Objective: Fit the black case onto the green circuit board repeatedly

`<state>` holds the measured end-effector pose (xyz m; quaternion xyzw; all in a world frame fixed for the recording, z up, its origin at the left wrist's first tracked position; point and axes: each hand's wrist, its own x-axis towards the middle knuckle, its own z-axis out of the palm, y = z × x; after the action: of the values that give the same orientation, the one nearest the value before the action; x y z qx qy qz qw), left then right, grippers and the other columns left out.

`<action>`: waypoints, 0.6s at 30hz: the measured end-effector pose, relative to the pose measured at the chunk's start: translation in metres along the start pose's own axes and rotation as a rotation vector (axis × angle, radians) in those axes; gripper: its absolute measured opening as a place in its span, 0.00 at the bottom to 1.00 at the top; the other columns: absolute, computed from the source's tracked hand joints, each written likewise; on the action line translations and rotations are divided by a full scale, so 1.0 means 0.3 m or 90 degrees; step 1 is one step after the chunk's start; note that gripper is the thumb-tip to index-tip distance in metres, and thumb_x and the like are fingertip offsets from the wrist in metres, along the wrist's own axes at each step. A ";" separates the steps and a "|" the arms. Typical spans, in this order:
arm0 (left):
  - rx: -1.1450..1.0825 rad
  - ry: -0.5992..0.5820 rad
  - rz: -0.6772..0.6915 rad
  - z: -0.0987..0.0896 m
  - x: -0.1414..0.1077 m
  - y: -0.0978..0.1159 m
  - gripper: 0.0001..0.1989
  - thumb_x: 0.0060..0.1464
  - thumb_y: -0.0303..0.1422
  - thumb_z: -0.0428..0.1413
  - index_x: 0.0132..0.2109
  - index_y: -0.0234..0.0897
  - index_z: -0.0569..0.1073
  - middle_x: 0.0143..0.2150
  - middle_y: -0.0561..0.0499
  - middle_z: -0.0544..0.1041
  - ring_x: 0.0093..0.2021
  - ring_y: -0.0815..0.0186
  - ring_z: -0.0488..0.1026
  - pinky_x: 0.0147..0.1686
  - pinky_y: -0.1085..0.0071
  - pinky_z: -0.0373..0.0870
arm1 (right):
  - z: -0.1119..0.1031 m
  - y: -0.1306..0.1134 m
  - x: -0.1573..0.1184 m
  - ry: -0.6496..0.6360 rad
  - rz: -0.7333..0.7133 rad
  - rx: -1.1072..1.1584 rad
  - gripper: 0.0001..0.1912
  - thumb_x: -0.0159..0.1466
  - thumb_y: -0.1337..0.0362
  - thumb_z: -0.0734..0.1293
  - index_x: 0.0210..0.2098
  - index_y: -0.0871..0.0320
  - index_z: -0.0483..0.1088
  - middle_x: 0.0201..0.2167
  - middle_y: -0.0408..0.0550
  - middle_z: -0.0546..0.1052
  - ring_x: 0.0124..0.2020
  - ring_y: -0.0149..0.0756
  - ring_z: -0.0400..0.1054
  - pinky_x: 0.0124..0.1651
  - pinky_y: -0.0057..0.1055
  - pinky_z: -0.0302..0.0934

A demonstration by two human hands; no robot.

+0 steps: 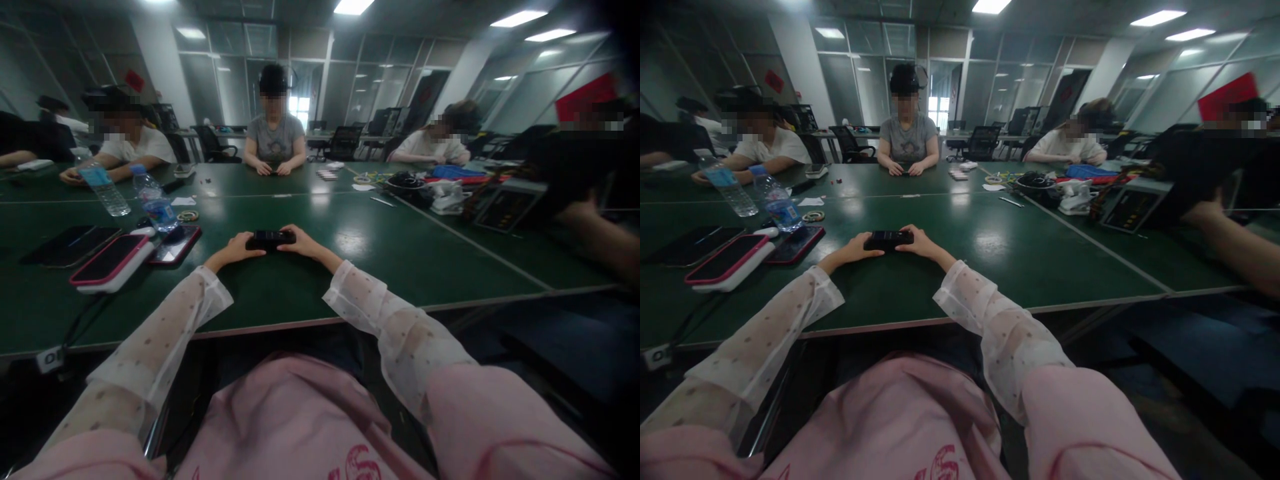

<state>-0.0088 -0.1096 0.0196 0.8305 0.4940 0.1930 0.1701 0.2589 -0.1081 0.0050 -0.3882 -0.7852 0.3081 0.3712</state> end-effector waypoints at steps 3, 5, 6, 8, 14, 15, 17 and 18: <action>0.024 -0.004 0.002 -0.001 0.000 0.003 0.39 0.44 0.59 0.58 0.55 0.36 0.68 0.55 0.39 0.71 0.57 0.47 0.67 0.56 0.52 0.62 | -0.002 -0.001 0.001 0.002 -0.012 -0.011 0.33 0.50 0.53 0.76 0.51 0.54 0.65 0.47 0.48 0.70 0.52 0.43 0.64 0.58 0.49 0.56; 0.032 -0.007 0.000 -0.002 -0.001 0.004 0.39 0.43 0.60 0.58 0.55 0.37 0.68 0.55 0.39 0.71 0.57 0.47 0.67 0.56 0.52 0.62 | -0.006 -0.004 0.000 -0.009 -0.008 -0.024 0.34 0.50 0.54 0.77 0.52 0.54 0.64 0.48 0.48 0.70 0.52 0.44 0.63 0.58 0.51 0.56; 0.034 -0.008 -0.003 -0.003 -0.001 0.005 0.40 0.43 0.60 0.58 0.56 0.37 0.68 0.56 0.39 0.71 0.57 0.47 0.67 0.57 0.52 0.62 | -0.008 -0.007 -0.001 -0.014 -0.004 -0.030 0.34 0.50 0.54 0.77 0.52 0.54 0.64 0.48 0.49 0.70 0.53 0.45 0.63 0.58 0.51 0.56; 0.035 -0.012 -0.010 -0.004 -0.001 0.007 0.40 0.43 0.60 0.57 0.56 0.37 0.67 0.56 0.38 0.70 0.58 0.46 0.66 0.57 0.52 0.61 | -0.012 -0.014 -0.003 -0.019 0.002 -0.038 0.33 0.50 0.54 0.76 0.52 0.54 0.64 0.48 0.49 0.70 0.53 0.45 0.63 0.57 0.52 0.56; 0.035 -0.010 0.004 0.001 0.004 -0.006 0.41 0.45 0.60 0.56 0.57 0.34 0.67 0.57 0.37 0.70 0.58 0.45 0.66 0.57 0.51 0.62 | -0.008 -0.028 -0.005 0.000 0.006 -0.008 0.31 0.50 0.55 0.76 0.50 0.56 0.65 0.48 0.50 0.70 0.50 0.44 0.65 0.56 0.49 0.58; 0.031 -0.009 0.003 0.003 0.005 -0.009 0.41 0.45 0.60 0.56 0.58 0.34 0.67 0.57 0.37 0.70 0.58 0.46 0.66 0.57 0.51 0.62 | -0.006 -0.026 -0.004 0.005 0.010 0.010 0.32 0.50 0.55 0.76 0.50 0.56 0.65 0.47 0.50 0.70 0.49 0.43 0.66 0.56 0.48 0.59; 0.021 -0.007 -0.006 0.005 0.006 -0.013 0.41 0.44 0.60 0.57 0.58 0.35 0.67 0.58 0.38 0.69 0.58 0.46 0.66 0.57 0.52 0.63 | -0.001 -0.022 0.000 0.019 0.020 0.048 0.33 0.50 0.55 0.76 0.50 0.57 0.65 0.46 0.49 0.71 0.49 0.42 0.66 0.55 0.46 0.60; 0.013 -0.006 -0.010 0.006 0.006 -0.015 0.41 0.44 0.59 0.58 0.58 0.36 0.67 0.58 0.38 0.69 0.58 0.46 0.66 0.57 0.52 0.63 | 0.001 -0.020 0.003 0.026 0.024 0.064 0.33 0.49 0.55 0.76 0.50 0.57 0.64 0.45 0.49 0.71 0.48 0.42 0.67 0.55 0.46 0.60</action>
<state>-0.0104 -0.1060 0.0163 0.8291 0.5021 0.1824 0.1651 0.2560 -0.1105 0.0098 -0.3904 -0.7533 0.3460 0.4004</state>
